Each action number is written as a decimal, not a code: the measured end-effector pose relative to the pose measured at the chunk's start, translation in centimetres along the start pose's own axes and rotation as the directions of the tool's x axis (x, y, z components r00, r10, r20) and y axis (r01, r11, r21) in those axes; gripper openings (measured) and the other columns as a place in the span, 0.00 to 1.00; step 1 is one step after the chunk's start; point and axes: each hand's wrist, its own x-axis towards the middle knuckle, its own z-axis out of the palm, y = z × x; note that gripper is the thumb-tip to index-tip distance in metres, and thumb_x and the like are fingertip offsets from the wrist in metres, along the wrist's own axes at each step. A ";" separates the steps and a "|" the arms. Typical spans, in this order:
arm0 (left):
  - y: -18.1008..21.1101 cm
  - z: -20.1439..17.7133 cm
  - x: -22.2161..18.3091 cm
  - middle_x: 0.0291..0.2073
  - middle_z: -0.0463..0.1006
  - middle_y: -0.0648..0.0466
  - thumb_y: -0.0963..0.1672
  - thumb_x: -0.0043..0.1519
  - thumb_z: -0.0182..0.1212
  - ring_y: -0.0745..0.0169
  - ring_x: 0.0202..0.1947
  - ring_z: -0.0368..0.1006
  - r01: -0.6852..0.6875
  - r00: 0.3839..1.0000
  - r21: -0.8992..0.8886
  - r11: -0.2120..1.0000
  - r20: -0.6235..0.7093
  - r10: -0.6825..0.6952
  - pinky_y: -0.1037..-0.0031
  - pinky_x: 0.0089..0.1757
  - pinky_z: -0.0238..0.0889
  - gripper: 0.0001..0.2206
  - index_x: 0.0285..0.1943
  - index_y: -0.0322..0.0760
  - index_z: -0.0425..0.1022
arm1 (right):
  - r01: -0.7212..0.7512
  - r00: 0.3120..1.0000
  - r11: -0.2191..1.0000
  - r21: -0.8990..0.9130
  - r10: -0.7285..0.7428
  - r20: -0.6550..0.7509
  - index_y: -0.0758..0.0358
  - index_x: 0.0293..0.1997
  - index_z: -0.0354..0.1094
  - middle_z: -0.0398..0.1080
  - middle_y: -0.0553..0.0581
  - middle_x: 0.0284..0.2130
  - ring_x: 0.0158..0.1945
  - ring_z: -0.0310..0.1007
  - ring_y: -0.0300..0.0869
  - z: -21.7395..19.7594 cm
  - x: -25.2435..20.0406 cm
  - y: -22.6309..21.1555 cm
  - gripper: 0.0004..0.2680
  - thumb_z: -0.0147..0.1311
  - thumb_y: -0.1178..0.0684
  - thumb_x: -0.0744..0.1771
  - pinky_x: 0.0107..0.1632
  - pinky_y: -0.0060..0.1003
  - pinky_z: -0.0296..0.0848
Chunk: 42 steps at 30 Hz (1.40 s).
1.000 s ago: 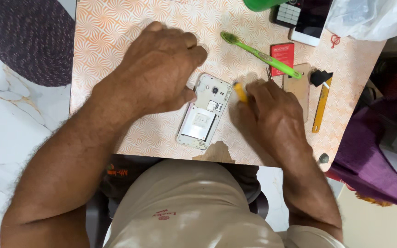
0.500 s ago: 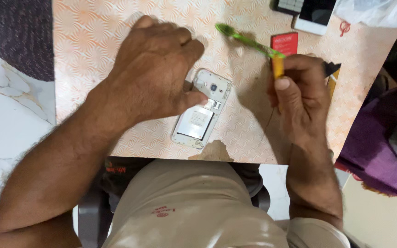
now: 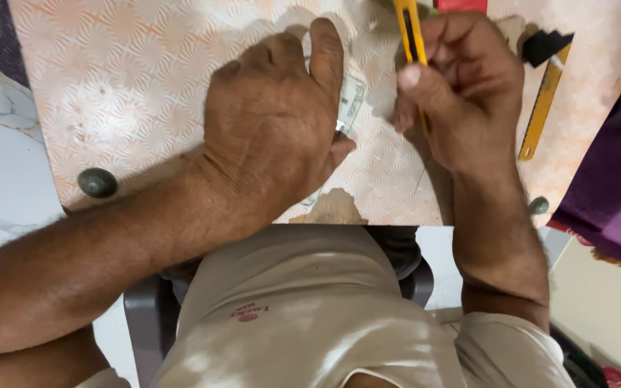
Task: The person uses a screwdriver and a utility knife to remove screws and pry open the back cover of a white mobile phone, then removes the battery from inside the device.
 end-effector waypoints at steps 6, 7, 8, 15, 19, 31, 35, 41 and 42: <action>0.5 0.0 0.3 0.37 0.74 0.36 0.57 0.48 0.77 0.53 0.29 0.75 0.037 0.997 -0.035 0.999 0.063 -0.034 0.66 0.21 0.67 0.46 0.61 0.13 0.63 | 0.080 0.997 0.986 -0.146 -0.078 0.022 0.73 0.59 0.62 0.71 0.61 0.40 0.30 0.70 0.39 -0.1 -0.6 0.8 0.07 0.55 0.60 0.77 0.29 0.30 0.72; 0.6 0.0 0.5 0.36 0.74 0.36 0.57 0.47 0.77 0.51 0.29 0.75 0.053 0.995 -0.045 0.998 0.084 -0.049 0.64 0.23 0.68 0.46 0.61 0.14 0.63 | 0.099 0.995 0.981 -0.168 -0.098 0.016 0.72 0.58 0.62 0.71 0.61 0.38 0.30 0.71 0.40 -0.1 -0.5 0.8 0.07 0.54 0.59 0.77 0.29 0.30 0.72; 0.9 0.2 0.7 0.36 0.74 0.36 0.56 0.46 0.78 0.49 0.29 0.75 0.075 0.992 -0.053 0.996 0.110 -0.069 0.62 0.25 0.68 0.45 0.60 0.14 0.64 | 0.111 0.993 0.979 -0.170 -0.114 -0.012 0.72 0.56 0.63 0.71 0.61 0.34 0.29 0.72 0.40 -0.1 -0.2 0.7 0.06 0.54 0.58 0.77 0.28 0.31 0.73; -0.5 2.2 2.0 0.30 0.79 0.44 0.51 0.50 0.78 0.45 0.31 0.77 -0.077 0.996 -0.322 0.944 -0.071 0.057 0.55 0.32 0.69 0.25 0.45 0.29 0.73 | 0.165 0.985 0.976 -0.142 -0.171 -0.029 0.68 0.66 0.58 0.71 0.57 0.34 0.24 0.72 0.35 0.0 -1.6 -2.3 0.13 0.54 0.56 0.75 0.30 0.32 0.72; -3.4 1.7 3.3 0.28 0.78 0.47 0.46 0.64 0.69 0.51 0.29 0.76 0.015 0.983 -0.586 0.810 0.156 0.094 0.60 0.33 0.67 0.11 0.42 0.33 0.75 | 0.154 0.987 0.986 -0.060 -0.156 -0.036 0.70 0.68 0.57 0.72 0.63 0.47 0.25 0.69 0.38 -0.4 -2.5 -1.8 0.14 0.54 0.60 0.74 0.25 0.29 0.67; -4.9 0.5 3.8 0.36 0.77 0.45 0.41 0.68 0.59 0.53 0.37 0.76 0.088 0.966 -0.748 0.658 0.224 0.126 0.61 0.37 0.67 0.09 0.52 0.29 0.70 | 0.040 0.999 0.998 0.043 -0.040 -0.002 0.71 0.65 0.60 0.76 0.64 0.41 0.20 0.60 0.28 -1.2 -3.1 0.9 0.09 0.49 0.63 0.76 0.22 0.21 0.59; -5.3 0.0 4.0 0.39 0.76 0.44 0.41 0.67 0.60 0.50 0.40 0.75 0.103 0.945 -0.701 0.705 0.291 0.151 0.59 0.40 0.66 0.10 0.53 0.31 0.71 | 0.016 1.000 0.999 0.037 -0.016 -0.001 0.72 0.63 0.62 0.76 0.62 0.40 0.22 0.62 0.28 -1.7 -3.2 0.7 0.08 0.49 0.63 0.75 0.25 0.22 0.60; -6.3 -1.4 4.1 0.37 0.80 0.49 0.41 0.62 0.61 0.54 0.37 0.78 0.222 0.900 -0.700 0.679 0.414 0.133 0.62 0.38 0.68 0.17 0.60 0.39 0.69 | 0.100 0.995 0.990 -0.099 -0.098 0.030 0.71 0.59 0.68 0.77 0.60 0.38 0.27 0.69 0.30 -2.1 -3.3 0.4 0.07 0.54 0.64 0.73 0.28 0.22 0.66; -6.5 -1.5 4.1 0.36 0.81 0.52 0.41 0.62 0.61 0.56 0.36 0.79 0.274 0.876 -0.695 0.665 0.466 0.127 0.63 0.38 0.69 0.19 0.63 0.43 0.69 | 0.109 0.994 0.986 -0.129 -0.104 0.045 0.71 0.59 0.68 0.77 0.60 0.38 0.28 0.71 0.30 -2.0 -3.4 0.4 0.08 0.55 0.64 0.72 0.29 0.22 0.68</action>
